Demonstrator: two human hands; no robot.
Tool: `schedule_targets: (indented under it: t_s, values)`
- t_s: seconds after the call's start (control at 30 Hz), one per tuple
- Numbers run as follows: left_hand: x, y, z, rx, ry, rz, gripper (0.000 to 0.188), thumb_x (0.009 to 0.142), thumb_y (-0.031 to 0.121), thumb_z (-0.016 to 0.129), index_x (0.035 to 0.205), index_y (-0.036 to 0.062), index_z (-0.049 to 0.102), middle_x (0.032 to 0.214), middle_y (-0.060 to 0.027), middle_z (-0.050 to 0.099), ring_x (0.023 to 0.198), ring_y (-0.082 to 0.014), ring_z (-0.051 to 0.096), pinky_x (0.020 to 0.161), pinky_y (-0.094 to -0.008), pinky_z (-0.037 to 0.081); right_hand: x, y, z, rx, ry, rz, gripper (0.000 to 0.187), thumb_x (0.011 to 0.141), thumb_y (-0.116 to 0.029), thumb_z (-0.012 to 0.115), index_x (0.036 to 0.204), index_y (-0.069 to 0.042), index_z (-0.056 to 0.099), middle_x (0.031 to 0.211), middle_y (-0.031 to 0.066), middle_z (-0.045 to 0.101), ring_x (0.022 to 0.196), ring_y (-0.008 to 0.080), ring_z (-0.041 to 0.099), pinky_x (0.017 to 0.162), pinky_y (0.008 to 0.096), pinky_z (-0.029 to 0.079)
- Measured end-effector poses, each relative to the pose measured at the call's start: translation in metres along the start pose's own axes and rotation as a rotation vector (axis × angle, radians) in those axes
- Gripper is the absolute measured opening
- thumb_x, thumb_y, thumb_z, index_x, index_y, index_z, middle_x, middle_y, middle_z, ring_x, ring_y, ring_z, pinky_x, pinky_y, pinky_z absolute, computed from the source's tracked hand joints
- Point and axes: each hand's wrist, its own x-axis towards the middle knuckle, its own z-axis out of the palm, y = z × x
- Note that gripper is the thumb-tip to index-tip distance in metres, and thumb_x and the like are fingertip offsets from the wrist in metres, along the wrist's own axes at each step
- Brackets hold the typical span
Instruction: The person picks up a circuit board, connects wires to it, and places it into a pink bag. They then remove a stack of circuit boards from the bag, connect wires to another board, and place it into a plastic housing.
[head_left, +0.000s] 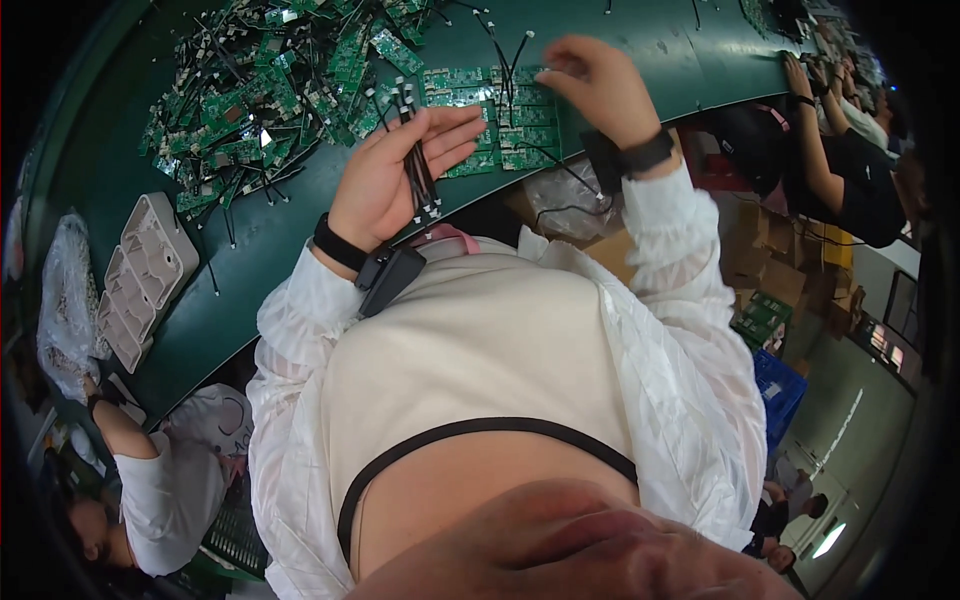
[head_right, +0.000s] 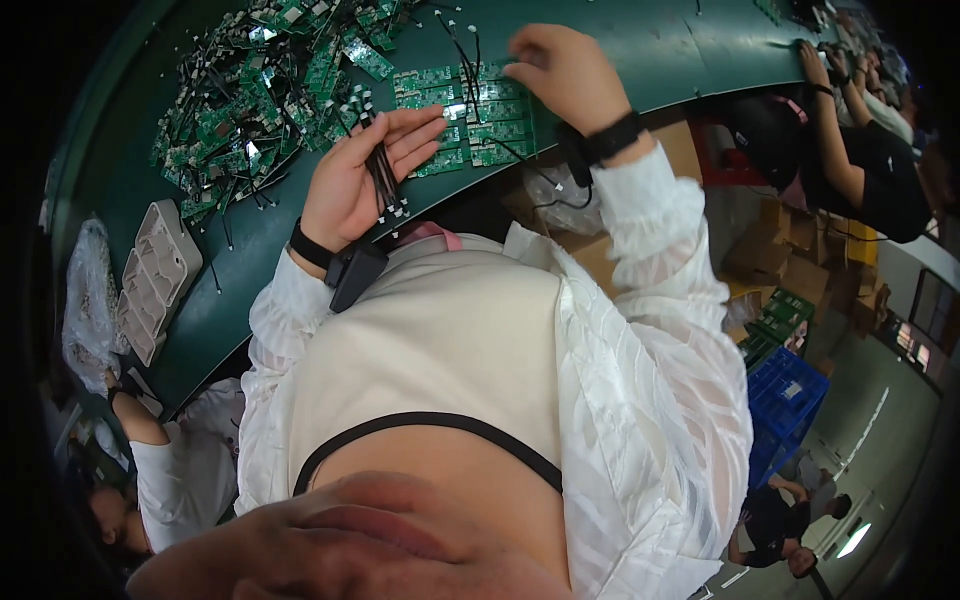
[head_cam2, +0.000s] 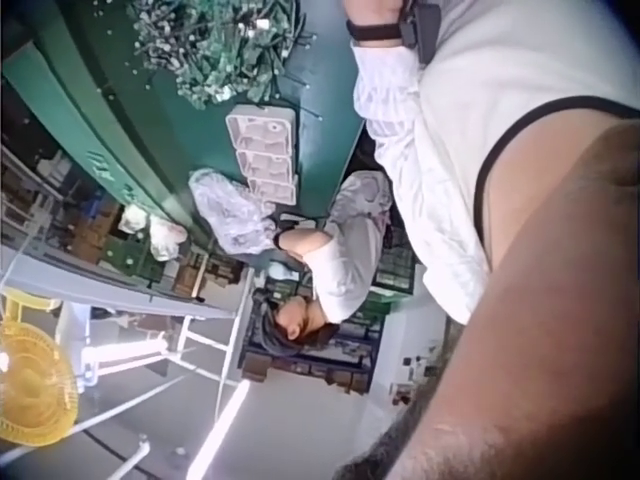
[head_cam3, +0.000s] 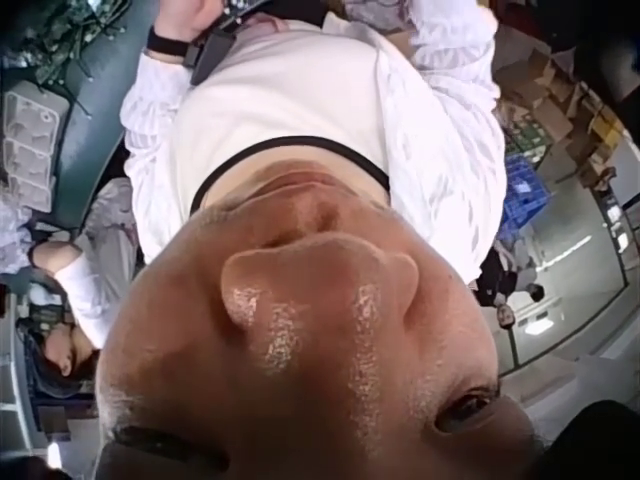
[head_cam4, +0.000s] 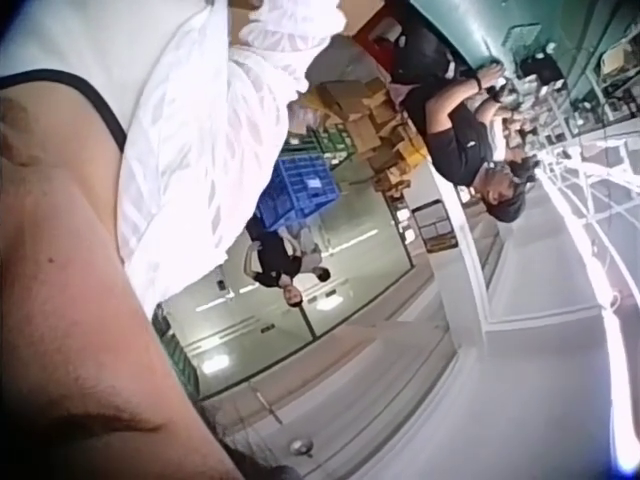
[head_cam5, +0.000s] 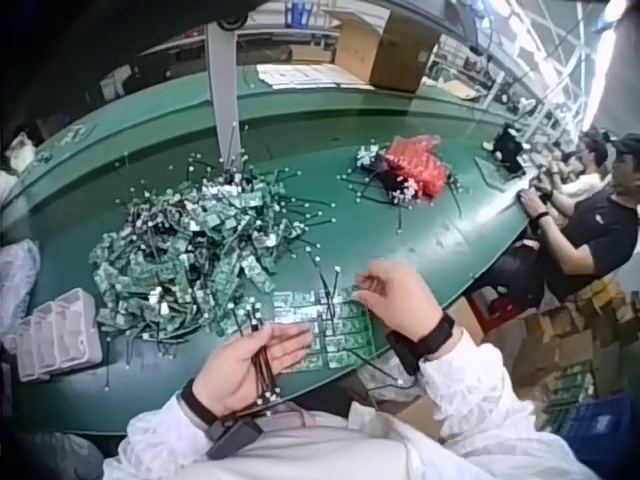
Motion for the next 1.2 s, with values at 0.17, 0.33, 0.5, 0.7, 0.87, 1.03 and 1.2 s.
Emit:
schedule_targets:
  t_s: [0.17,0.33,0.5,0.7,0.87,1.03,1.2]
  values:
    - [-0.005,0.007,-0.003,-0.025,0.085,0.052,0.04,0.108,0.022,0.042,0.126,-0.0117,0.055,0.137,-0.0232,0.056,0.129,-0.0311,0.055,0.108,-0.0391,0.047,-0.033,-0.006,-0.004,0.24,0.064,0.48,0.03,0.087,-0.019,0.076,0.11,0.0,0.068,0.087,0.0025,0.07,0.07,0.0112,0.061,0.064,0.0246,0.049]
    - [-0.003,0.001,-0.006,-0.043,0.139,0.036,0.04,0.108,0.022,0.042,0.126,-0.0107,0.055,0.136,-0.0224,0.057,0.127,-0.0301,0.057,0.108,-0.0389,0.047,-0.03,-0.015,0.0,0.644,-0.009,0.73,0.03,0.089,-0.019,0.075,0.112,-0.001,0.068,0.081,-0.0023,0.065,0.063,0.0049,0.054,0.054,0.0201,0.042]
    - [-0.002,0.006,-0.002,-0.015,0.097,0.034,0.039,0.108,0.024,0.043,0.125,-0.0087,0.056,0.135,-0.0215,0.059,0.124,-0.0294,0.059,0.106,-0.0392,0.049,-0.03,-0.001,-0.003,0.862,0.065,0.744,0.03,0.089,-0.02,0.075,0.113,-0.003,0.069,0.076,-0.0052,0.061,0.06,0.0019,0.049,0.049,0.0188,0.036]
    - [-0.01,0.016,0.02,0.079,0.143,0.013,0.037,0.108,0.024,0.045,0.124,-0.0052,0.059,0.12,-0.0161,0.066,0.092,-0.0156,0.067,0.077,-0.0269,0.056,-0.026,0.051,-0.042,-0.01,0.423,0.46,0.03,0.091,-0.019,0.074,0.115,-0.002,0.069,0.089,-0.0014,0.068,0.069,0.0034,0.056,0.059,0.0182,0.041]
    - [-0.009,0.016,0.016,0.082,-0.119,-0.089,0.033,0.106,0.022,0.047,0.122,-0.0033,0.062,0.097,-0.006,0.065,0.059,-0.002,0.04,0.048,-0.0178,0.032,-0.018,-0.068,-0.066,0.202,0.449,0.251,0.025,0.09,-0.012,0.072,0.112,-0.002,0.069,0.095,0.0018,0.07,0.078,0.007,0.061,0.068,0.02,0.046]
    - [-0.015,0.018,0.033,0.212,-0.126,-0.191,0.033,0.106,0.019,0.046,0.123,-0.0043,0.06,0.089,-0.0017,0.059,0.054,-0.0011,0.029,0.046,-0.0174,0.022,-0.005,-0.126,-0.026,0.343,0.16,-0.01,0.018,0.09,-0.003,0.07,0.108,-0.001,0.069,0.096,0.0026,0.07,0.083,0.0092,0.064,0.071,0.0221,0.05]
    - [-0.021,0.018,0.044,0.264,-0.139,-0.253,0.032,0.105,0.018,0.047,0.126,-0.0048,0.058,0.086,-0.001,0.058,0.053,-0.0009,0.029,0.045,-0.0171,0.023,-0.004,-0.111,-0.002,0.668,-0.003,0.125,0.021,0.086,-0.002,0.072,0.106,-0.001,0.069,0.099,0.0058,0.07,0.086,0.0121,0.065,0.073,0.0238,0.052]
